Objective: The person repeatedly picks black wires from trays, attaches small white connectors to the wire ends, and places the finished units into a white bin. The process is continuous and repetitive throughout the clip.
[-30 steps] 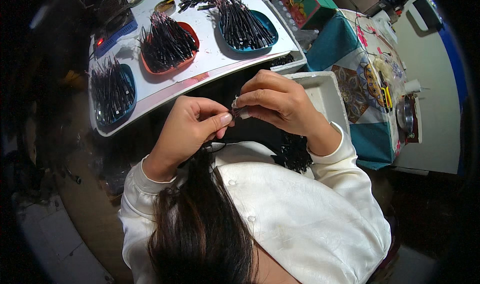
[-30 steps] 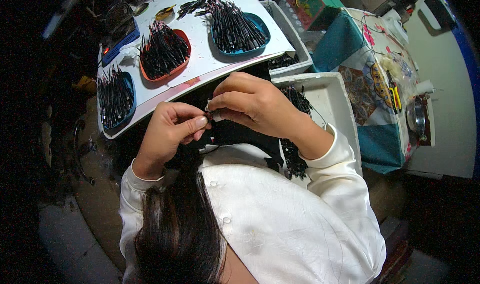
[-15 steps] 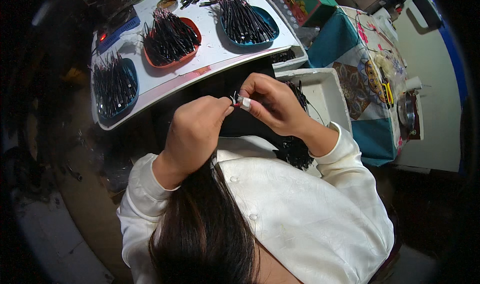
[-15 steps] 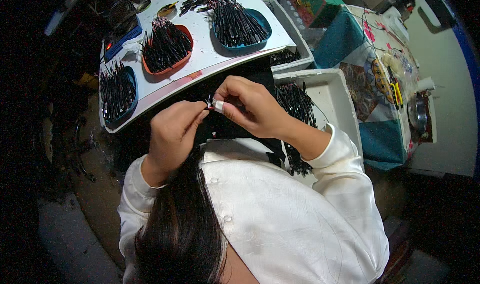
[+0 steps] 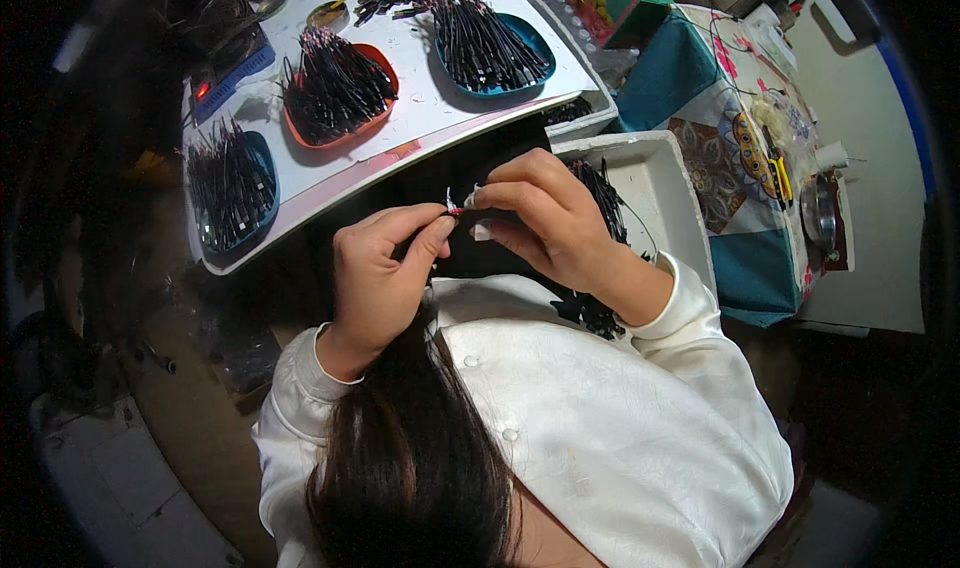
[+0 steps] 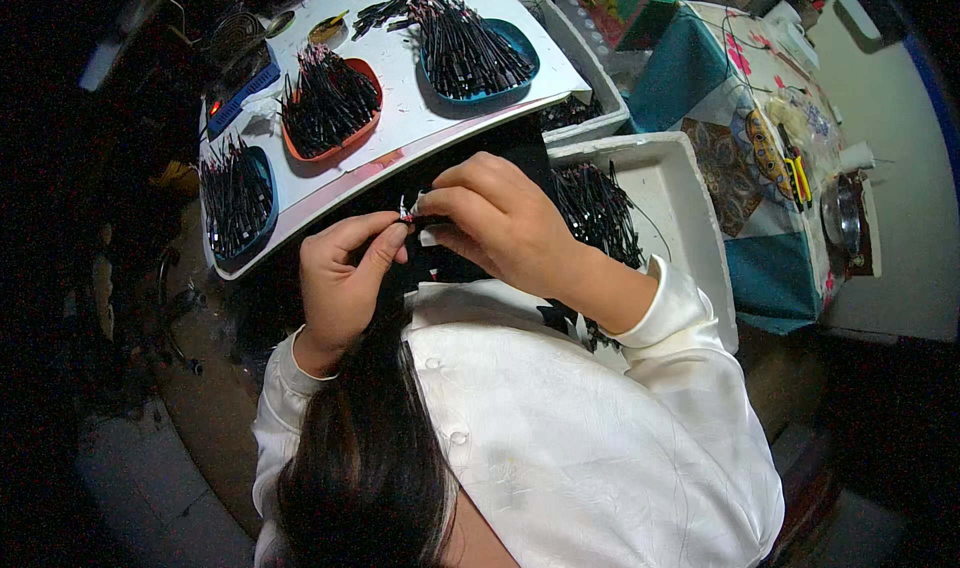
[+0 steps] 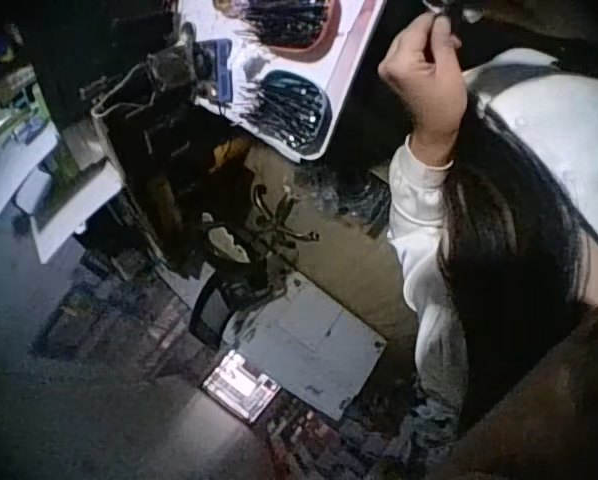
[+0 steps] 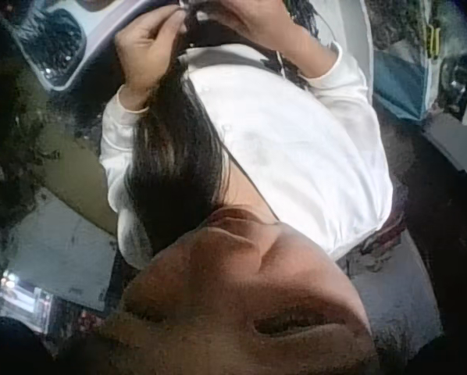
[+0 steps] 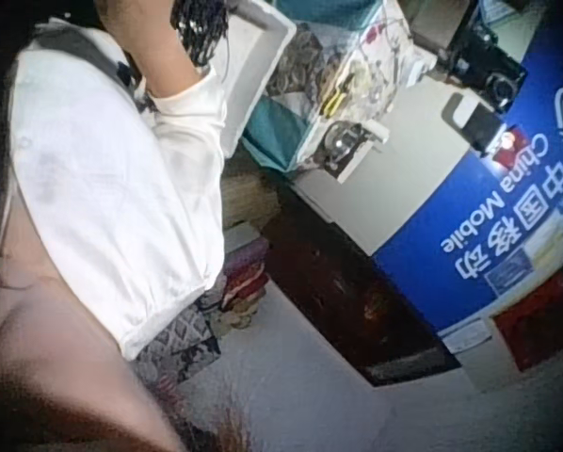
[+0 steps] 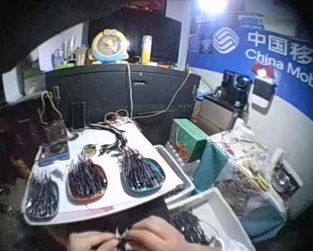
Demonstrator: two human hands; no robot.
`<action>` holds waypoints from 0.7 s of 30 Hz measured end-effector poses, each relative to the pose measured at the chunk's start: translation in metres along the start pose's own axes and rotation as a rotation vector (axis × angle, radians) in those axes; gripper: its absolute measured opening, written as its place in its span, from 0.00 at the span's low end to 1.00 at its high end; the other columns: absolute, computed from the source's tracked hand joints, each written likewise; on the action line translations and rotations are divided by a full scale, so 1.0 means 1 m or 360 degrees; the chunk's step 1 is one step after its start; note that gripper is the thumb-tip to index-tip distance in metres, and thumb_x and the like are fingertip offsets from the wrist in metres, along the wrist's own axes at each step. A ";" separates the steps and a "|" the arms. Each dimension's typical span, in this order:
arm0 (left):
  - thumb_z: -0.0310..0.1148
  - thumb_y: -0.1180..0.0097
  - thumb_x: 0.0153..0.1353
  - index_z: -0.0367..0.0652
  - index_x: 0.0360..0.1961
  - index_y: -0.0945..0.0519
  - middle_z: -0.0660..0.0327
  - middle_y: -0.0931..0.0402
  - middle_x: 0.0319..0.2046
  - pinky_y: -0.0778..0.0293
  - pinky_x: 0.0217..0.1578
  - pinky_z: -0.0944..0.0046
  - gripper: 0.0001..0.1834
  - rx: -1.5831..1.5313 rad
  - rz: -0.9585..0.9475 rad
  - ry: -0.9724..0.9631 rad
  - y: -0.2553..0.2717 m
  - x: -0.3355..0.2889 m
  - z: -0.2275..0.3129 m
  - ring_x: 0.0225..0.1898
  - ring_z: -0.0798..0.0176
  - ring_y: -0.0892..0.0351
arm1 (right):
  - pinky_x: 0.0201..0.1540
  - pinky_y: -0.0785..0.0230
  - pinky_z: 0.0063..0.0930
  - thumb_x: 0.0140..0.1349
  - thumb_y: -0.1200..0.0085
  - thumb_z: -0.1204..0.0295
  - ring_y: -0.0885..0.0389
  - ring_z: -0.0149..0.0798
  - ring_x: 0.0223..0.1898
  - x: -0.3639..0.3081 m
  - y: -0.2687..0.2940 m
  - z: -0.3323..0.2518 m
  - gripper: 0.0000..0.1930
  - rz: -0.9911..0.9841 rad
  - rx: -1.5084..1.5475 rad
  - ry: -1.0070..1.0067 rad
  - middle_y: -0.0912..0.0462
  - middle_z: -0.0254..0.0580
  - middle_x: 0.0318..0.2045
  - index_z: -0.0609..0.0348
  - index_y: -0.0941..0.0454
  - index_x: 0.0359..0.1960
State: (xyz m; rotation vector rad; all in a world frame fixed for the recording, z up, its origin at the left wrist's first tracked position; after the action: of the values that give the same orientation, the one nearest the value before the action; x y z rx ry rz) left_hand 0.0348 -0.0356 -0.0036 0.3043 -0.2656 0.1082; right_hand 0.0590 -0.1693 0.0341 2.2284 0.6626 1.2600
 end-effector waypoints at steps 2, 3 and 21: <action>0.21 0.41 0.57 0.30 0.35 0.18 0.56 0.21 0.23 0.29 0.25 0.71 0.06 -0.0067 0.0001 0.0026 -0.002 -0.001 -0.001 0.22 0.69 0.23 | 0.36 0.32 0.35 0.48 0.37 0.76 0.25 0.44 0.35 0.003 -0.003 -0.006 0.15 -0.0006 -0.0153 0.0134 0.25 0.43 0.34 0.60 0.25 0.38; 0.21 0.41 0.58 0.30 0.35 0.18 0.56 0.21 0.23 0.29 0.25 0.71 0.05 -0.0044 0.0006 0.0015 -0.003 -0.003 0.000 0.22 0.69 0.23 | 0.34 0.34 0.35 0.48 0.38 0.76 0.26 0.45 0.33 0.004 -0.004 -0.007 0.14 0.0019 -0.0154 0.0164 0.25 0.43 0.32 0.60 0.26 0.37; 0.24 0.44 0.62 0.32 0.38 0.20 0.58 0.21 0.29 0.29 0.28 0.72 0.06 -0.0688 -0.0380 0.0132 -0.011 -0.016 -0.014 0.27 0.70 0.25 | 0.41 0.26 0.25 0.57 0.43 0.81 0.20 0.35 0.38 -0.001 -0.018 0.013 0.13 -0.0280 0.0883 -0.0380 0.21 0.41 0.40 0.63 0.26 0.44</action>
State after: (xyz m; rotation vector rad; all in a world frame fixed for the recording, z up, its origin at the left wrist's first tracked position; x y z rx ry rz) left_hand 0.0240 -0.0427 -0.0238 -0.0996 -0.1631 -0.1713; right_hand 0.0672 -0.1586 0.0159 2.6239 1.1930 0.7653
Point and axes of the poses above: each hand's wrist, its own x-axis towards the middle knuckle, its own y-axis out of the back of the hand, z = x × y, the point moved 10 cm from there along x, towards the middle knuckle
